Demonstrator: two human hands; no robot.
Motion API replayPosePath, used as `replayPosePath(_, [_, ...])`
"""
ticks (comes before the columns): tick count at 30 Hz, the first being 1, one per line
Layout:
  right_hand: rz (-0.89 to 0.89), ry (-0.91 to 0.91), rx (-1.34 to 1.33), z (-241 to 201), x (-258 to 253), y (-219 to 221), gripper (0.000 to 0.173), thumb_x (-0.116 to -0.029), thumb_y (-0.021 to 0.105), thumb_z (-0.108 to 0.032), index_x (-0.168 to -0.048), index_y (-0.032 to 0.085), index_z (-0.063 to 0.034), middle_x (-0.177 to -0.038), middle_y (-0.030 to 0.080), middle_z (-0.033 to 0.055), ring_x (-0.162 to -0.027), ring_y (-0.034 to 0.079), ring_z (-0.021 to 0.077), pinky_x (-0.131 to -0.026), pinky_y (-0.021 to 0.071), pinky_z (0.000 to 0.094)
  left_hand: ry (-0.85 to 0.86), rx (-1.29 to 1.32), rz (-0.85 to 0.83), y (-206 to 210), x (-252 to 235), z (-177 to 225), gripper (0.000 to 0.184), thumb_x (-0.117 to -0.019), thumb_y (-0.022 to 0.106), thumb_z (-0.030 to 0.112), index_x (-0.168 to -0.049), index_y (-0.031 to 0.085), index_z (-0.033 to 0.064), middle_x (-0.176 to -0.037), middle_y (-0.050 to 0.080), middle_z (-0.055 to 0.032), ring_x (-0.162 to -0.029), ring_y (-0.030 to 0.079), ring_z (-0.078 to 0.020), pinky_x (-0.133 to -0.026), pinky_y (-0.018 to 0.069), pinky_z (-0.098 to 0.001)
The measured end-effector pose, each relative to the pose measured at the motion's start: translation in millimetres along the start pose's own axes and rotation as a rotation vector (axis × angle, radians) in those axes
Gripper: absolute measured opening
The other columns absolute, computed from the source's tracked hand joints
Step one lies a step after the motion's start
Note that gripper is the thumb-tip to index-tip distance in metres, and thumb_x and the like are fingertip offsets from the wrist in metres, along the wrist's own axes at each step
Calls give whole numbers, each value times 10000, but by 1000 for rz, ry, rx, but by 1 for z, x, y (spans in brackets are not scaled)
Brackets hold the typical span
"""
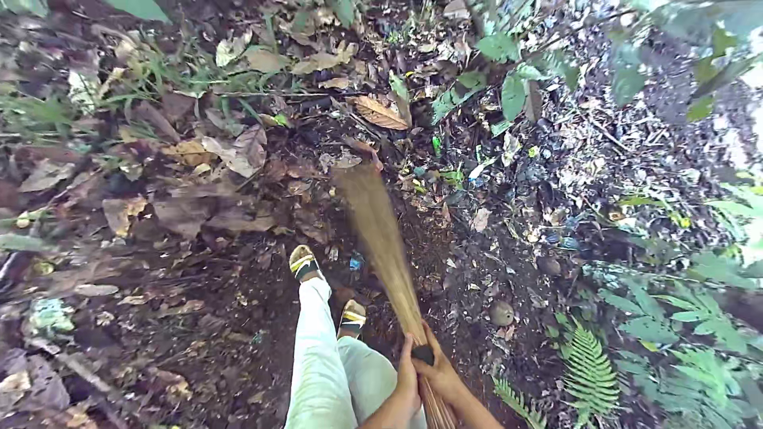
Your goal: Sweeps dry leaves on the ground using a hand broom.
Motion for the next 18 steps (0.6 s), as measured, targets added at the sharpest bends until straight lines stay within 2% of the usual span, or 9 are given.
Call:
replayPosePath(2, [220,64,-111,14,-2,-7,1091,-803,729,-133,-1639,30,-73,-1507,433,278,-1258,573,300,-1019,506,452,-128,-104,-97,7,-17,1,524,-1105,323,441,-1350,555,40,-1169,671,-170,-1044,654,-238,-918,534,-439])
replayPosePath(4, [302,139,-158,8,-27,4,1031,-882,681,-91,-1636,-22,-85,-1467,447,300,-1196,591,330,-978,514,479,-174,-175,-133,3,-42,23,465,-1103,375,383,-1326,565,23,-1160,662,-180,-1035,646,-244,-911,529,-438])
replayPosePath(6, [171,194,-66,-12,-62,35,944,-927,665,-87,-1627,32,-65,-1403,501,298,-1151,614,336,-956,526,490,-106,-99,-43,-21,-57,58,418,-1096,402,321,-1309,568,2,-1125,661,-186,-993,645,-244,-882,530,-441])
replayPosePath(7, [38,212,33,-25,-79,58,942,-923,673,-98,-1630,50,-72,-1430,497,287,-1195,604,338,-991,515,494,-23,-11,31,-38,-55,77,400,-1093,385,295,-1292,567,0,-1079,661,-168,-944,642,-222,-841,535,-421])
replayPosePath(9, [-264,191,231,-55,-107,118,1009,-899,703,-124,-1638,16,-83,-1532,412,276,-1337,520,342,-1100,447,495,166,201,171,-74,-40,123,392,-1093,320,280,-1264,551,13,-993,668,-115,-858,657,-161,-761,559,-362])
replayPosePath(11, [-498,135,422,-92,-119,173,1024,-895,731,-156,-1646,36,-96,-1568,378,275,-1401,465,360,-1153,392,518,322,375,284,-98,-15,168,429,-1100,248,324,-1249,528,35,-944,665,-74,-820,667,-123,-726,574,-326])
replayPosePath(13, [-659,68,549,-134,-118,206,1011,-903,735,-188,-1653,60,-124,-1567,392,267,-1408,461,367,-1162,373,538,402,485,355,-100,10,205,513,-1107,190,406,-1304,506,53,-999,657,-65,-866,659,-111,-762,563,-322])
replayPosePath(16, [-759,-19,579,-186,-102,210,993,-891,742,-172,-1659,112,-190,-1576,413,213,-1403,478,337,-1151,387,553,395,497,379,-78,39,231,656,-1083,118,538,-1383,464,69,-1121,649,-88,-977,647,-133,-842,549,-357])
replayPosePath(18, [-686,-52,502,-208,-88,185,1014,-846,768,-181,-1654,155,-189,-1576,431,172,-1391,499,282,-1142,417,514,349,414,316,-52,52,235,707,-1072,87,556,-1445,417,54,-1219,634,-122,-1057,635,-151,-900,539,-371])
Point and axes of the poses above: each hand's wrist, its own x-axis away from the middle knuckle, its own y-axis out of the palm, z = x × y, the point moved 7 cm from there along -x, towards the middle knuckle
